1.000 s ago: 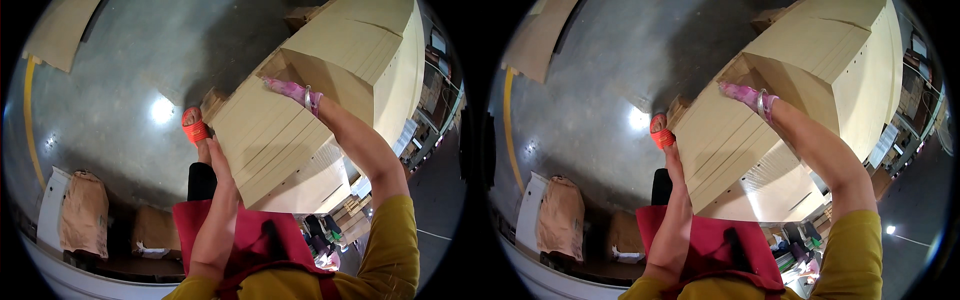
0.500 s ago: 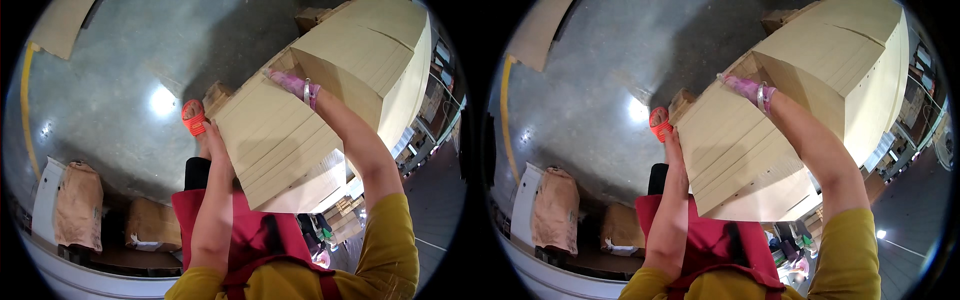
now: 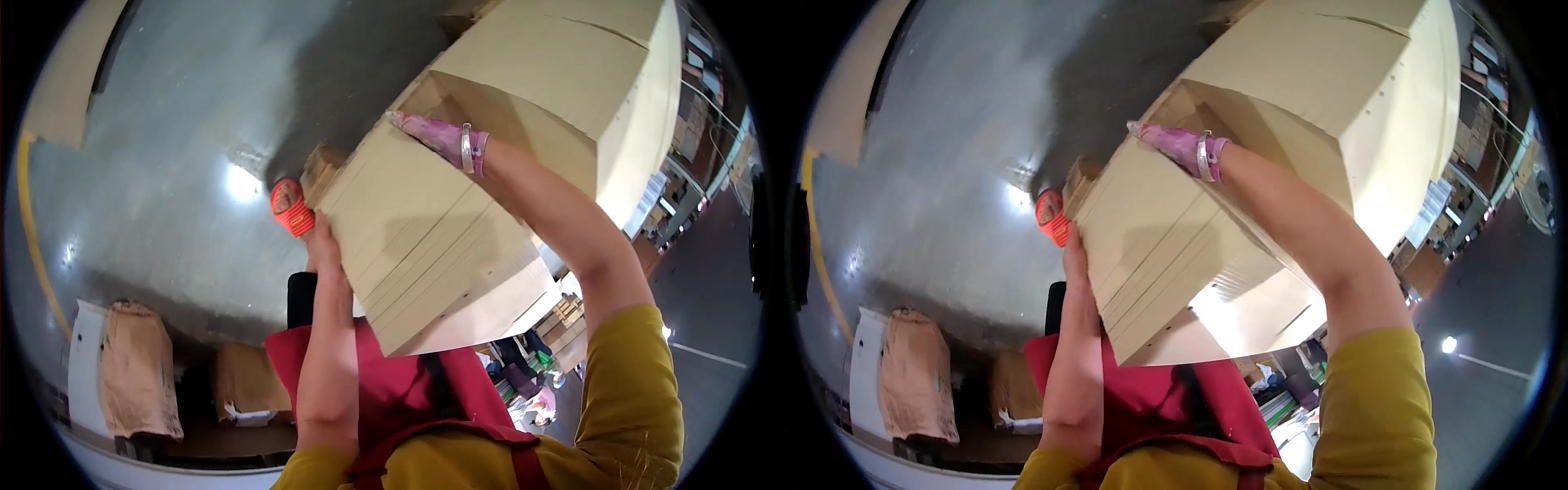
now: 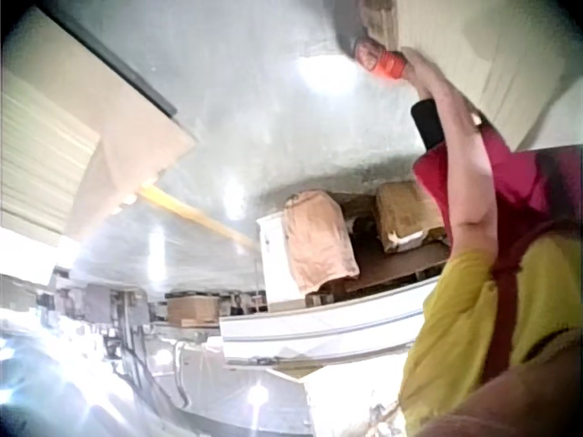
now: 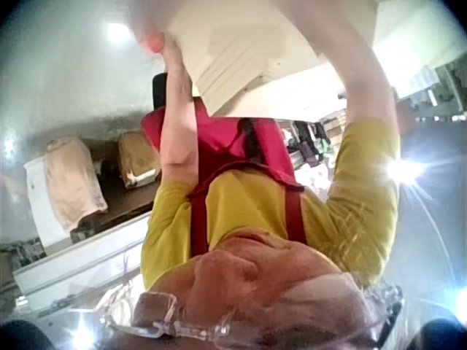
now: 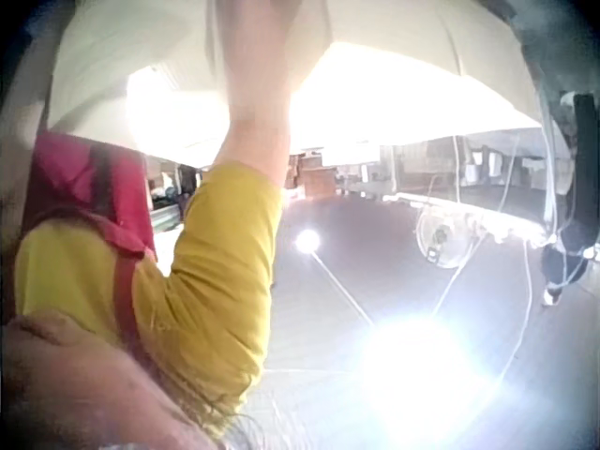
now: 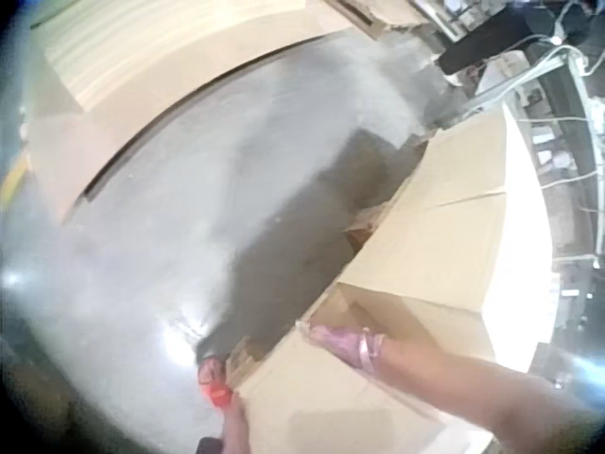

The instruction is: The person uses a utility knife to scrape the edges and surfaces of light-colored wooden panels. They repeatedly lift, rotate, and reposition the panels to access different sides while working in a workshop environment.

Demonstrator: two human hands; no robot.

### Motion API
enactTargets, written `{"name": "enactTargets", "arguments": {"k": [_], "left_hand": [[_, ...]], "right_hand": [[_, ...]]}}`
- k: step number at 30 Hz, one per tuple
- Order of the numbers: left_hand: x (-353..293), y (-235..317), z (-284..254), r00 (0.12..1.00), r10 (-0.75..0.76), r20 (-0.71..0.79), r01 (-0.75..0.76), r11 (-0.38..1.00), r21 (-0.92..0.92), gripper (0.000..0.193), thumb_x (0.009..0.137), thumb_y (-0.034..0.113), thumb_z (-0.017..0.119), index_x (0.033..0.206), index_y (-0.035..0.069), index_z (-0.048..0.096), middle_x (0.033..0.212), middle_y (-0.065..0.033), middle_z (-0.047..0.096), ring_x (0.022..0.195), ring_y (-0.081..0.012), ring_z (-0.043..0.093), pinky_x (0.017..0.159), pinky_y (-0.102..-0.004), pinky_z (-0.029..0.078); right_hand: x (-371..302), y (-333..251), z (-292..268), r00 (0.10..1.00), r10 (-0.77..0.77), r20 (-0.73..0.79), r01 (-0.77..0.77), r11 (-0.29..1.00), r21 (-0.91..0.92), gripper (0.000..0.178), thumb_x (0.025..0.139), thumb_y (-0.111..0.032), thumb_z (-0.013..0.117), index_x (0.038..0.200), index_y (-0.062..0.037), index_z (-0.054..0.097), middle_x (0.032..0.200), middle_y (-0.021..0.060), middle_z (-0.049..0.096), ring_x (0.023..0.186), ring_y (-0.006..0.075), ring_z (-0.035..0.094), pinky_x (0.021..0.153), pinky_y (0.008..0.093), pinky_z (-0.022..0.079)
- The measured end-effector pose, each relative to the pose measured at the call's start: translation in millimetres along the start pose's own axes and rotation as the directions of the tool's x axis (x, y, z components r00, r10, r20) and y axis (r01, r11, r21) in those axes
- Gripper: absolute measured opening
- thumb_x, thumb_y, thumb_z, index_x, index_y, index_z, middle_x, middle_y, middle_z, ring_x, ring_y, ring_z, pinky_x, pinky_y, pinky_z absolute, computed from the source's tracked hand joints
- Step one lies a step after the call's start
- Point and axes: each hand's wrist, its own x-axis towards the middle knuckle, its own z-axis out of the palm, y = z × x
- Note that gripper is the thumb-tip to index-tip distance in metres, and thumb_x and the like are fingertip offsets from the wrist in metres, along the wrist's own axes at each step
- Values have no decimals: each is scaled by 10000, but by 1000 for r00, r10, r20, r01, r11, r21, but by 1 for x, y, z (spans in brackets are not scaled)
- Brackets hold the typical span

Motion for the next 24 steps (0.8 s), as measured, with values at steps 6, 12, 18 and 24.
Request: {"name": "enactTargets", "arguments": {"k": [6,12,18,24], "left_hand": [[-32,20,24,983,-182,-25,180,981,-70,436,954,298,472,1325,75,422,1214,-131,556,1028,-273,606,822,-405,546],[-29,26,52,998,31,58,-44,971,234,405,976,227,458,1325,23,435,1252,-69,552,1061,-186,574,926,-303,468],[17,27,-63,924,255,285,-374,756,537,440,1015,250,419,1381,13,363,1315,-56,499,1131,-152,498,961,-281,407],[-108,4,48,958,147,244,-129,988,-87,739,953,616,258,1441,66,326,1405,-97,449,1260,-249,462,1058,-375,357]], "right_hand": [[-58,16,-2,993,-118,5,115,962,-249,689,934,-598,339,1395,-96,435,1372,121,492,1219,240,494,1041,351,351],[-49,34,-26,892,-380,243,411,907,-89,699,947,-590,349,1421,-77,384,1396,89,463,1213,183,477,1042,335,352],[-127,35,-39,904,-427,-35,426,904,-39,670,976,-565,290,1373,-50,451,1426,94,429,1314,202,380,1104,323,271],[-102,30,-28,894,-444,-65,421,880,-219,604,979,-511,363,1383,-68,446,1477,87,355,1351,195,347,1128,310,249]]}}
